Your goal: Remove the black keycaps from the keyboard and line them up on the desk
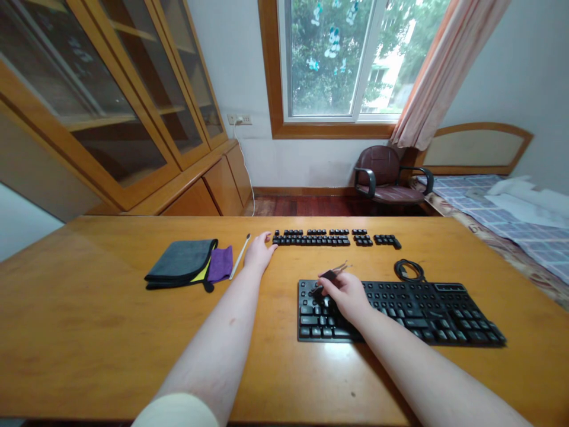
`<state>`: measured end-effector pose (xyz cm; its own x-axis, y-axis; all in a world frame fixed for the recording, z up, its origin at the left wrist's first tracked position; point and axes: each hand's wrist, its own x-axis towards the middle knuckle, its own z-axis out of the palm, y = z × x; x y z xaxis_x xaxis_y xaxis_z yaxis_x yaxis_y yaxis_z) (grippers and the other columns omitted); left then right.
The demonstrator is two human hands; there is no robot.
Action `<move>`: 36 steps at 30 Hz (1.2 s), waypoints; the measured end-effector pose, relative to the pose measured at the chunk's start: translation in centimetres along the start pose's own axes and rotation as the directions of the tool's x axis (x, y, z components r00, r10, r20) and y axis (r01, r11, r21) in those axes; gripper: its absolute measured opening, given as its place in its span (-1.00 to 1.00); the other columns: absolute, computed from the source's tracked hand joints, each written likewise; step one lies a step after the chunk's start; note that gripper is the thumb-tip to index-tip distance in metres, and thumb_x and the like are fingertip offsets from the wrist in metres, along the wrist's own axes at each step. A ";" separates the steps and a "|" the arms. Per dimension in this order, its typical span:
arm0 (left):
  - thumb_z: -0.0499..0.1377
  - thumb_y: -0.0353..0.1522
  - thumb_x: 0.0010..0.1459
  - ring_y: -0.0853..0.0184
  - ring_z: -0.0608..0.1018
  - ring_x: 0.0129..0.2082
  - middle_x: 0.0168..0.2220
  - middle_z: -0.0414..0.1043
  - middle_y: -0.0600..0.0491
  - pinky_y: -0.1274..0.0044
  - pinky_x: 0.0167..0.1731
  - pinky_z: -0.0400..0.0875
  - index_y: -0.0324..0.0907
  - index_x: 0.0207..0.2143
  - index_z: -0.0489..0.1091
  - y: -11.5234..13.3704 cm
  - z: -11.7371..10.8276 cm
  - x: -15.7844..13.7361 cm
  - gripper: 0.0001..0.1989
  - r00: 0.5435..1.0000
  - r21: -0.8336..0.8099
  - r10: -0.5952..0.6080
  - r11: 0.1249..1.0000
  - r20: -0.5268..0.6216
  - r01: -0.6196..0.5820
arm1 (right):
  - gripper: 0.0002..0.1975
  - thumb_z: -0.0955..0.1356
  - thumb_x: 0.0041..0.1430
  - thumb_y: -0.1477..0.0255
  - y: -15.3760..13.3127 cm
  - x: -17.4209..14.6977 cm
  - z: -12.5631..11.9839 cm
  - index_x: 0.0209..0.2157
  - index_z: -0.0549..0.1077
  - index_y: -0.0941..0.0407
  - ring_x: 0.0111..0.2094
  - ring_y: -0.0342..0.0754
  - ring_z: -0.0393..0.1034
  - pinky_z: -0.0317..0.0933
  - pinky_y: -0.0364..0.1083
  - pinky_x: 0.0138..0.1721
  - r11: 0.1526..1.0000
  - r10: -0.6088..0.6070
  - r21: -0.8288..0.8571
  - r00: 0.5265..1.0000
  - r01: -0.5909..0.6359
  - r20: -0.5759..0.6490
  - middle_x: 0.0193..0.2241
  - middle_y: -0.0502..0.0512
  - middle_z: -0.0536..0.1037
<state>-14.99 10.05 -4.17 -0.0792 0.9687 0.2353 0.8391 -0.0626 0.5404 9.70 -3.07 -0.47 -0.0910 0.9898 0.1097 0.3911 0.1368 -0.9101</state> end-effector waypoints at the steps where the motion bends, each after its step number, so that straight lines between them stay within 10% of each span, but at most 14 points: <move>1: 0.22 -0.32 0.03 0.24 0.47 -0.09 -0.11 0.44 -0.04 0.47 -0.06 0.31 -0.17 -0.01 0.29 0.0 0.0 0.0 -0.56 1.000 0.000 -0.004 1.000 0.004 0.004 | -0.71 0.30 0.09 0.24 0.0 0.0 0.0 -0.38 0.51 0.18 -0.51 -0.05 0.46 0.29 -0.13 -0.44 1.000 0.000 -0.002 1.000 0.000 0.001 -0.57 0.09 0.54; 36: 0.18 -0.35 0.08 0.26 0.45 -0.04 -0.07 0.44 0.01 0.49 -0.03 0.28 -0.11 -0.02 0.32 0.6 -0.4 -0.2 -0.63 0.997 -0.006 0.009 1.000 0.081 -0.008 | -0.71 0.31 0.10 0.23 0.4 -0.1 0.0 -0.39 0.51 0.17 -0.50 -0.05 0.46 0.30 -0.13 -0.41 1.000 -0.014 -0.012 1.000 0.014 -0.003 -0.56 0.09 0.55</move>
<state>-14.68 9.78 -3.60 -0.0281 0.9844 0.1738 0.8365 -0.0720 0.5432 9.88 -3.09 -0.81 -0.0933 0.9879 0.1235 0.4007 0.1508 -0.9037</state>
